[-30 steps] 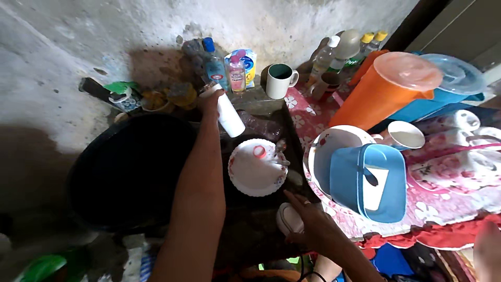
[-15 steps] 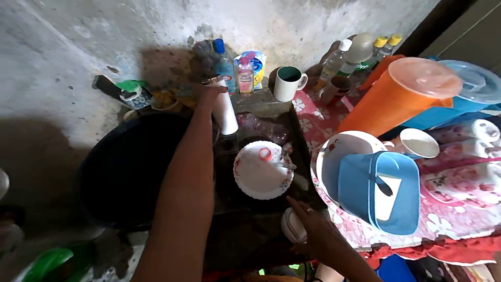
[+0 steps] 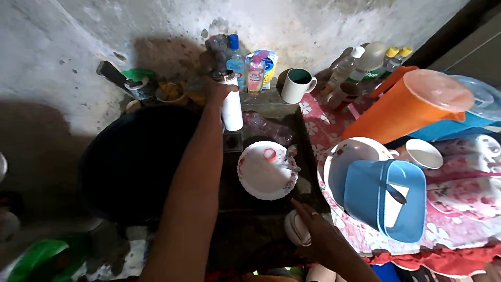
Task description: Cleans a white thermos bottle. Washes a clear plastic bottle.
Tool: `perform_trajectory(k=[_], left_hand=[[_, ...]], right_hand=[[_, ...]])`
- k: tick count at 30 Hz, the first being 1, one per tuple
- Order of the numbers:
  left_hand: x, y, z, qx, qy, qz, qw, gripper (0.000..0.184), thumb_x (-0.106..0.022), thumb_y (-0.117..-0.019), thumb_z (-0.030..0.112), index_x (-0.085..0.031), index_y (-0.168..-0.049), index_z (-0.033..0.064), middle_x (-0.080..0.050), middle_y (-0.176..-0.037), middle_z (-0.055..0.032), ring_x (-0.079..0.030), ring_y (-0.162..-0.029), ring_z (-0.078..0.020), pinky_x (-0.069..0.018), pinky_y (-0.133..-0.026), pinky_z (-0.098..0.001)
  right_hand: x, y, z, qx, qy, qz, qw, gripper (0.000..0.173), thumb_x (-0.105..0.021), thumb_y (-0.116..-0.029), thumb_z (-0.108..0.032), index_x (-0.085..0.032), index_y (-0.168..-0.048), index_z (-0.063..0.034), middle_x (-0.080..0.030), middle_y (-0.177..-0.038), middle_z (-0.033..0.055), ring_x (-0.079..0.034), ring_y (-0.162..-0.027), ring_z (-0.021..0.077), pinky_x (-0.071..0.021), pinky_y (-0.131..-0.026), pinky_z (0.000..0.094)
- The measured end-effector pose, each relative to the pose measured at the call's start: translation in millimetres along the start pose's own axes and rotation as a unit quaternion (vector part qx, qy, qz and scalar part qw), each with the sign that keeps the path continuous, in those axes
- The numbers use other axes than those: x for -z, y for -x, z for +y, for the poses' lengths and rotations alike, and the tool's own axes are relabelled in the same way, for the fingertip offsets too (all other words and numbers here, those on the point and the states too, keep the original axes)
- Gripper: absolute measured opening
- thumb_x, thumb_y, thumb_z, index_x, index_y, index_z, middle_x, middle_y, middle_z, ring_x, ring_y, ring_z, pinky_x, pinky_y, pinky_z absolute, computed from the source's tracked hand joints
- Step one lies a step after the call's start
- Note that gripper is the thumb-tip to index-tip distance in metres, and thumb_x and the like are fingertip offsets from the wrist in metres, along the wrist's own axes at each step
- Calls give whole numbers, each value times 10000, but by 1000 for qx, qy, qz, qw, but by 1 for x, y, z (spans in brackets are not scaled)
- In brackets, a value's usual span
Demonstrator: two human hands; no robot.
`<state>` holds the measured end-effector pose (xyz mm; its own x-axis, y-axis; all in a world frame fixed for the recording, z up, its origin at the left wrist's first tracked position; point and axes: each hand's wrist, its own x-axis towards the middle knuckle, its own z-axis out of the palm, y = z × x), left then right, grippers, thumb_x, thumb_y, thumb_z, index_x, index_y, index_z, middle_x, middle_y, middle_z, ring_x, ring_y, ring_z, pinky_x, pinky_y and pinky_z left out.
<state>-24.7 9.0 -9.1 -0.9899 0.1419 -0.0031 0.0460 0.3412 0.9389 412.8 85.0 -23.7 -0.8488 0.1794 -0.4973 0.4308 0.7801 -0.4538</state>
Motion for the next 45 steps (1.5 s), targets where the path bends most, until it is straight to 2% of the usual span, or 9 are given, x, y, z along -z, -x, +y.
perform_trajectory(k=[4,7,10,14,17,25,30,35,45], left_hand=[[1,5,6,10,-3,2,1000,1069,-931,-625,78,-333,-1504,-42,-495,-1441,-277,-510,-1332,-357,-445,-1090,-503],[3,7,8,-1,-13,0,1000,1036,-935,-638,87,-359,-1487,-61,-498,-1440,-281,-498,-1346,-361,-428,-1110,-496],[3,8,8,5,-16,-3,1000,1074,-934,-629,96,-332,-1507,-46,-483,-1457,-278,-481,-1363,-363,-417,-1121,-500],[3,7,8,15,-20,-13,1000,1095,-933,-627,95,-313,-1522,-30,-480,-1464,-273,-485,-1363,-366,-425,-1118,-499],[2,7,8,18,-28,-16,999,1090,-929,-642,105,-309,-1529,-28,-492,-1458,-274,-495,-1355,-374,-428,-1109,-516],[4,9,10,12,-20,-5,1000,1074,-934,-620,89,-344,-1511,-17,-519,-1430,-264,-517,-1335,-363,-443,-1099,-513],[4,11,11,1,-19,-2,1000,1026,-938,-622,81,-383,-1475,-51,-520,-1422,-271,-512,-1336,-361,-429,-1111,-497],[3,6,5,-2,-10,-3,1000,1046,-941,-604,68,-376,-1477,-47,-524,-1420,-269,-513,-1337,-359,-433,-1111,-499],[3,12,9,9,-29,-12,999,1081,-938,-636,68,-316,-1512,-52,-479,-1463,-285,-476,-1375,-371,-404,-1136,-494]], right_hand=[[-6,0,2,8,3,26,1000,1158,-955,-673,-218,-303,-1625,-125,-444,-1537,279,-569,-1270,489,-523,-948,622],[-9,-1,3,16,14,31,999,1121,-926,-706,-205,-292,-1625,-101,-470,-1509,292,-565,-1282,483,-506,-990,609],[-8,-1,1,13,15,24,1000,1088,-910,-732,-209,-295,-1623,-98,-478,-1506,288,-549,-1307,477,-488,-1023,602],[-9,0,1,9,8,26,1000,1073,-907,-730,-188,-309,-1617,-102,-483,-1495,293,-549,-1294,495,-496,-1002,614],[-9,1,1,8,8,25,1000,1071,-904,-733,-194,-307,-1617,-106,-482,-1501,285,-534,-1318,484,-485,-1027,604],[-8,0,-1,-6,-4,15,1000,1039,-884,-761,-194,-305,-1618,-103,-476,-1504,282,-531,-1315,487,-480,-1028,612],[-8,-1,0,3,-2,21,1000,1031,-882,-767,-207,-307,-1617,-102,-486,-1499,279,-537,-1314,481,-471,-1042,610],[-10,0,1,8,3,27,1000,1032,-886,-764,-219,-312,-1612,-88,-495,-1484,288,-548,-1298,484,-485,-1026,602],[-11,1,2,15,2,38,999,1007,-877,-771,-218,-330,-1606,-90,-497,-1484,290,-541,-1315,479,-475,-1037,610]])
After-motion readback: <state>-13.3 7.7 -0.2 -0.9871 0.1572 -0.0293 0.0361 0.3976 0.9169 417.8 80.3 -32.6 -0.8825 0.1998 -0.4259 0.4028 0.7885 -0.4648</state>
